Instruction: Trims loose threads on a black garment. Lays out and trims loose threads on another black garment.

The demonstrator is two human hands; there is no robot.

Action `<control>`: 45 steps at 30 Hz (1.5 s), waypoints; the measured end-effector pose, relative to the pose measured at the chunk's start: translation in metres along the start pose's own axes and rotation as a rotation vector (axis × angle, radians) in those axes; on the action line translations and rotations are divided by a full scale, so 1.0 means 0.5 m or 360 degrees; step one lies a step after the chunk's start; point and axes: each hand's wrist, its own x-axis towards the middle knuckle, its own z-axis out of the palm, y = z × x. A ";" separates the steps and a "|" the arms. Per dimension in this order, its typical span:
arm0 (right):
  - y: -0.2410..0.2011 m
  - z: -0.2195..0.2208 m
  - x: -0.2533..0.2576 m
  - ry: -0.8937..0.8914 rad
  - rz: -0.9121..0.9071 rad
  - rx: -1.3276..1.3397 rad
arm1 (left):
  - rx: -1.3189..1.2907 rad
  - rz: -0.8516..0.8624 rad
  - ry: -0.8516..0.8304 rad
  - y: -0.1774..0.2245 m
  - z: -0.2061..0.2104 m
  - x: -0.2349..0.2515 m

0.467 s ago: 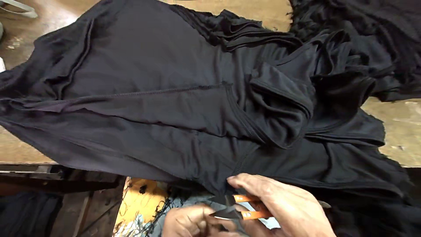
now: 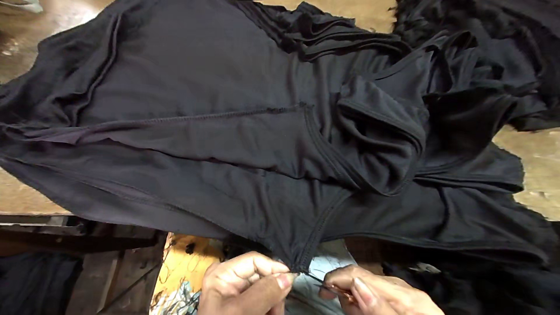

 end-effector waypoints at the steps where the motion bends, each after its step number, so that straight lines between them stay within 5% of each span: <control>1: 0.000 0.001 -0.002 -0.0008 0.0032 -0.0012 | 0.0018 0.0000 -0.0008 -0.001 -0.001 -0.003; 18: -0.015 0.012 0.011 0.0020 0.0122 -0.0178 | 0.0072 -0.0053 -0.0078 -0.007 -0.002 -0.012; 27: -0.014 -0.003 0.004 -0.0003 0.0340 0.0253 | -0.0056 -0.0012 -0.0091 0.002 -0.006 -0.003; 45: -0.016 0.028 0.026 0.0113 0.0195 -0.0049 | 0.0064 0.0032 -0.0051 -0.003 -0.003 -0.006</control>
